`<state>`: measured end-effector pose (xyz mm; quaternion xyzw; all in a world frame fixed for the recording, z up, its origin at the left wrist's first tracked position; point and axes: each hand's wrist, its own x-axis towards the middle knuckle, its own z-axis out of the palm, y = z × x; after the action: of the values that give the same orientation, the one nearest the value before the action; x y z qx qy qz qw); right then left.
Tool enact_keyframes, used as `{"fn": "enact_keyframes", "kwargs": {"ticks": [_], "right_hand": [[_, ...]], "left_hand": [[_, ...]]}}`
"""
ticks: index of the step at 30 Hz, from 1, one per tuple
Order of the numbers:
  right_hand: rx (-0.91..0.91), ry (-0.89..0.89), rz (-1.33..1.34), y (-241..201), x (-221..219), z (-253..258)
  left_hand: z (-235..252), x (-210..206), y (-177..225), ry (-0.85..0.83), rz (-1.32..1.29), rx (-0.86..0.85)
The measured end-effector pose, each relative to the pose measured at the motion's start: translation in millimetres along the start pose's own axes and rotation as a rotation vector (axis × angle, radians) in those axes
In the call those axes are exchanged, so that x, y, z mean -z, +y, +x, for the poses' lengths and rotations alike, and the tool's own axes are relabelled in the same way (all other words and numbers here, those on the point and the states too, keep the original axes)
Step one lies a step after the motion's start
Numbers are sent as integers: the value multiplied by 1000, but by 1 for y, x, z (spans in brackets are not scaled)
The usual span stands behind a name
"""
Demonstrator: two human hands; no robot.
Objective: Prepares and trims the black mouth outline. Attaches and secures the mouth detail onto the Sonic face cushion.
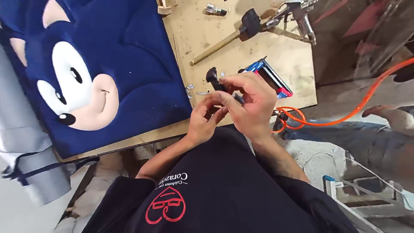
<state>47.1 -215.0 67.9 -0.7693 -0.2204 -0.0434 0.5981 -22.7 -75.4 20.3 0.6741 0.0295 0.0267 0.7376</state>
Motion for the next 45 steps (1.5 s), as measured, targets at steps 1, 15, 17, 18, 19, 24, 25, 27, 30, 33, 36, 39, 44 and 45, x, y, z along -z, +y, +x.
{"fn": "enact_keyframes", "kwargs": {"ticks": [1, 15, 17, 18, 19, 24, 25, 27, 30, 33, 36, 39, 44, 45], "right_hand": [[-20, 14, 20, 2, -3, 2], [-144, -126, -10, 32, -18, -13], [-77, -76, -35, 41, -24, -14], [-48, -62, -79, 44, -26, -15], [-19, -49, -135, 46, -29, -16], [121, -63, -335, 81, -41, -33], [156, -79, -348, 93, -44, -37], [217, -137, -356, 113, -48, -46], [262, -180, -337, 123, -50, -50], [217, -140, -265, 116, -48, -48], [134, -94, -208, 103, -47, -46], [88, -82, -215, 90, -44, -41], [-92, -202, -159, 68, -35, -32], [-122, -226, -123, 68, -34, -30]], "left_hand": [[1, -1, -2, -23, 7, -23], [-3, 3, -23, 17, 115, 80], [0, 3, -25, 14, 131, 106], [1, 5, -24, 2, 138, 155], [3, 8, -22, -17, 137, 227], [10, 41, -20, -13, 170, 351], [10, 46, -23, -14, 241, 316], [12, 56, -31, -79, 440, 216], [21, 68, -56, -144, 600, 0], [19, 70, -59, -140, 611, -145], [16, 67, -51, -132, 601, -258], [15, 62, -50, -108, 617, -384], [6, 54, -52, -4, 638, -499], [4, 53, -51, 11, 660, -505]]}}
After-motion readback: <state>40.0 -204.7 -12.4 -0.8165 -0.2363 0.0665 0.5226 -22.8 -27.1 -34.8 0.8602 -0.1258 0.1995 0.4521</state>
